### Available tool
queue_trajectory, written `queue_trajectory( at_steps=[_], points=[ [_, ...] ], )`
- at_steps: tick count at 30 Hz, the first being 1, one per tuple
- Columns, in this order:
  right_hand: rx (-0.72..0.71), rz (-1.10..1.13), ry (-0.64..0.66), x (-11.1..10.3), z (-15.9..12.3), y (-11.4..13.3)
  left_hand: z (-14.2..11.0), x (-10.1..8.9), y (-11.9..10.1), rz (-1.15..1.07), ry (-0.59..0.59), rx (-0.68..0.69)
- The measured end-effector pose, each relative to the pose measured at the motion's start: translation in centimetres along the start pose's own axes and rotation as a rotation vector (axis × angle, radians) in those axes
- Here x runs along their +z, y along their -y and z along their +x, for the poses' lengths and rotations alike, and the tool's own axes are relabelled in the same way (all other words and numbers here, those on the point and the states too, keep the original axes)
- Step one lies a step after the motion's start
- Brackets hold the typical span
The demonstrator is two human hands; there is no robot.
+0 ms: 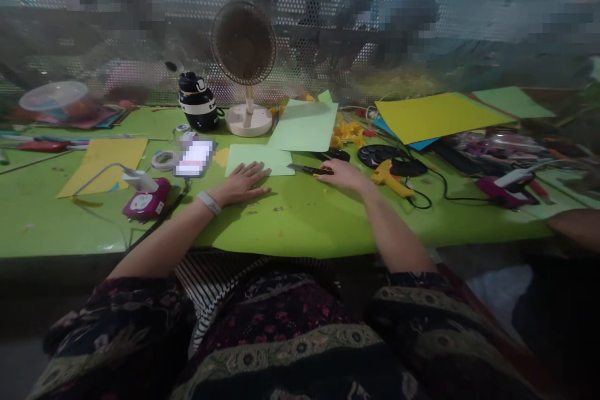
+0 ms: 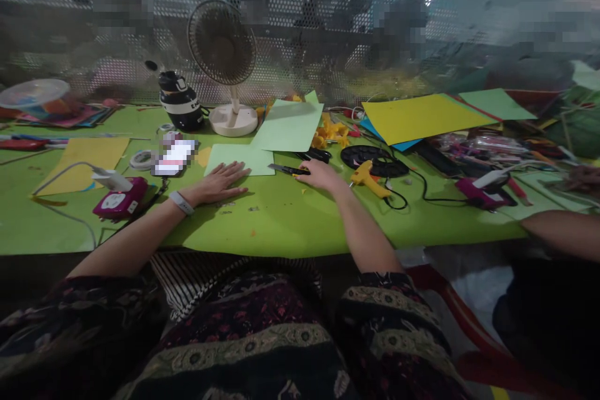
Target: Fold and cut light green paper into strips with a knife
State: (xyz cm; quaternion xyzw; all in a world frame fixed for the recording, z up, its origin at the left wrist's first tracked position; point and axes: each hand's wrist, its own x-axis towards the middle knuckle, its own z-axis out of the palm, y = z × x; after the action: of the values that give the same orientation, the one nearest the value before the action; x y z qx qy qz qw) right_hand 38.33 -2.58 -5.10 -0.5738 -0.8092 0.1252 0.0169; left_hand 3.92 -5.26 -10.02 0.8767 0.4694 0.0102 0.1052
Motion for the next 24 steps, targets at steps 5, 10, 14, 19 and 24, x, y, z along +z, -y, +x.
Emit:
queue_trajectory(
  at_steps=[5, 10, 14, 19, 24],
  points=[
    [0.006, 0.003, -0.039, -0.1, -0.4, -0.2, 0.0, 0.0, 0.0, 0.007, -0.005, 0.005],
    [0.041, -0.015, -0.004, -0.7, -0.7, -0.9, 0.1, 0.1, 0.2, 0.012, -0.004, 0.005],
    [0.069, -0.015, 0.044, -1.2, -1.0, -1.1, 0.1, 0.2, 0.2, 0.018, -0.013, 0.006],
    [0.060, 0.005, 0.049, -1.3, -1.2, -1.1, 0.0, 0.1, 0.2, 0.016, -0.010, 0.009],
    [0.060, 0.019, 0.047, -1.1, -1.0, -1.2, 0.0, 0.0, 0.1, 0.005, 0.001, -0.005]
  ],
)
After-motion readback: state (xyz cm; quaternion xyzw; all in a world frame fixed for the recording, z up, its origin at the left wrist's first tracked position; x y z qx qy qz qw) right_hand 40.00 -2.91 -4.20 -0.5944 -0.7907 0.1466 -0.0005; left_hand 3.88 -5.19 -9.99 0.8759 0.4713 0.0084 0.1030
